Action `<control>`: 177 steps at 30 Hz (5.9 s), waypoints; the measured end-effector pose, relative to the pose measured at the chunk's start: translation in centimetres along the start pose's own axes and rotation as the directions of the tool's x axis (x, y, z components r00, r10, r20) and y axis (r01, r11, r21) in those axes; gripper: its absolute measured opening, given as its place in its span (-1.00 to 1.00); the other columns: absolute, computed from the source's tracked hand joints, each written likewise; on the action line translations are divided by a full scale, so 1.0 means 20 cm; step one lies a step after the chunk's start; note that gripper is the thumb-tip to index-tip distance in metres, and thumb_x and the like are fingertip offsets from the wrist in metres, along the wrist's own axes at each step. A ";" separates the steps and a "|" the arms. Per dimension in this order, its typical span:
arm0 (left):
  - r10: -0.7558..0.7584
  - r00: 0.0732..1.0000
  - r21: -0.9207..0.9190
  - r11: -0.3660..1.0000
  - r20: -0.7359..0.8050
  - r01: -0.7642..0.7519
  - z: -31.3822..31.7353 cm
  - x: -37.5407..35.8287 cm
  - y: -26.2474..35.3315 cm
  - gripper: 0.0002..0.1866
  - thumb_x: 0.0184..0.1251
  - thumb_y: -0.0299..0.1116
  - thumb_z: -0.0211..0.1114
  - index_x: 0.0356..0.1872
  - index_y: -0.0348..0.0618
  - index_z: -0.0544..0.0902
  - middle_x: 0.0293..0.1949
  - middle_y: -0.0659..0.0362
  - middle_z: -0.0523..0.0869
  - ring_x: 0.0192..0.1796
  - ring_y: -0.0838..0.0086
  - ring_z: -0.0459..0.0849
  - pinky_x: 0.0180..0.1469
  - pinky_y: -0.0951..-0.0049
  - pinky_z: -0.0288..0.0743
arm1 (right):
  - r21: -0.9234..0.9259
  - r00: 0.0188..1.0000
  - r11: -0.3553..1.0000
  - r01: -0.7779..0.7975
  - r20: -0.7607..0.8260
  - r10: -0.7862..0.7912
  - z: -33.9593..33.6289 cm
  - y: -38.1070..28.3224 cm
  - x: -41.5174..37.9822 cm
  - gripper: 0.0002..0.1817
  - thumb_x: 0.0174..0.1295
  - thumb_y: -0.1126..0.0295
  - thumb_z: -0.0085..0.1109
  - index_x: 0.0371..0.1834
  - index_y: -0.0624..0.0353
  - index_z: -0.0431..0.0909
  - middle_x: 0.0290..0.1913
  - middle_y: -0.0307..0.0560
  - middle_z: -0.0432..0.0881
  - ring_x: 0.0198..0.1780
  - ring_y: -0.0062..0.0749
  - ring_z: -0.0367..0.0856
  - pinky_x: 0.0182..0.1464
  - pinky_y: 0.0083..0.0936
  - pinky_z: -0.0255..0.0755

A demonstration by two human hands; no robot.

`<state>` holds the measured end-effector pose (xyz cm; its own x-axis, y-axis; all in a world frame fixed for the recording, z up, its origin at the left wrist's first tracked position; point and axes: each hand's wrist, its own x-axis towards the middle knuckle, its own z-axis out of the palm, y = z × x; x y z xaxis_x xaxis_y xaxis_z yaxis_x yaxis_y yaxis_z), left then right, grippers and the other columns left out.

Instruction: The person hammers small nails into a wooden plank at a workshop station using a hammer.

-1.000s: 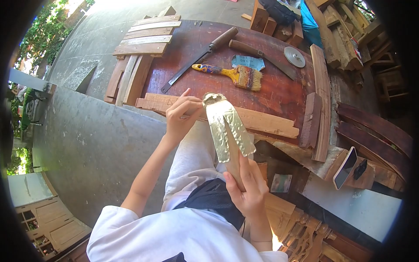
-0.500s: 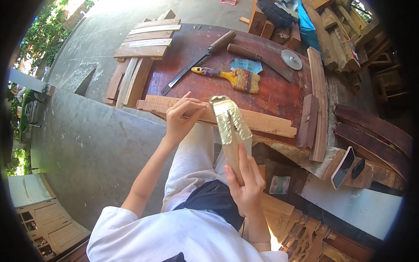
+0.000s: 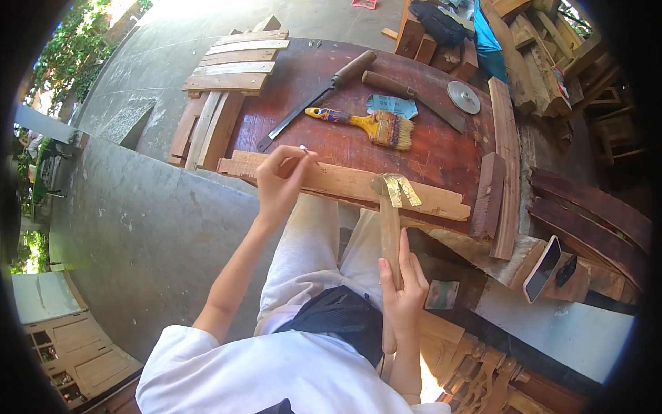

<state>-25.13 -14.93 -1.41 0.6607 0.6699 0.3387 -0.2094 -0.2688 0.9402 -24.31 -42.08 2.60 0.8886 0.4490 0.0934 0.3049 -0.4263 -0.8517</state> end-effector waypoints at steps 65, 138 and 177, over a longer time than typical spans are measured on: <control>0.293 0.944 0.244 0.914 0.151 -0.323 0.02 -0.02 -0.04 -0.90 0.16 -0.63 0.41 -0.29 -0.29 0.73 -0.26 0.08 0.79 -0.12 0.26 0.79 0.35 0.06 0.52 | -0.056 0.948 0.952 0.301 0.125 -0.292 0.05 -0.20 0.11 -0.37 0.26 0.51 0.38 0.42 0.36 0.45 -0.18 0.11 0.67 -0.24 -0.23 0.65 -0.18 -0.39 0.56; 0.088 0.995 0.191 0.977 0.045 -0.096 -0.07 -0.08 0.03 -0.85 0.26 -0.63 0.46 -0.16 -0.34 0.76 -0.18 0.14 0.82 -0.08 0.58 0.75 -0.02 0.60 0.60 | 0.181 0.954 0.961 -0.210 0.255 0.161 -0.02 0.01 0.04 -0.33 0.48 0.28 0.15 0.61 0.14 0.18 -0.40 -0.13 0.67 -0.58 -0.57 0.53 -0.46 -0.54 0.46; 0.147 0.989 0.323 0.936 0.010 -0.142 -0.04 -0.09 0.04 -0.87 0.20 -0.53 0.52 -0.26 -0.26 0.75 -0.31 0.12 0.81 -0.32 0.49 0.78 -0.25 0.52 0.61 | 0.204 0.958 0.955 -0.214 0.233 0.165 0.01 0.03 0.02 -0.32 0.47 0.31 0.17 0.62 0.14 0.19 -0.49 -0.21 0.58 -0.57 -0.66 0.47 -0.45 -0.62 0.41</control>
<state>-27.10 -15.71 -1.21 0.6303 0.6160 0.4725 -0.0571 -0.5702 0.8195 -23.80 -42.02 2.14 0.8223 0.5427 -0.1710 0.0311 -0.3429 -0.9388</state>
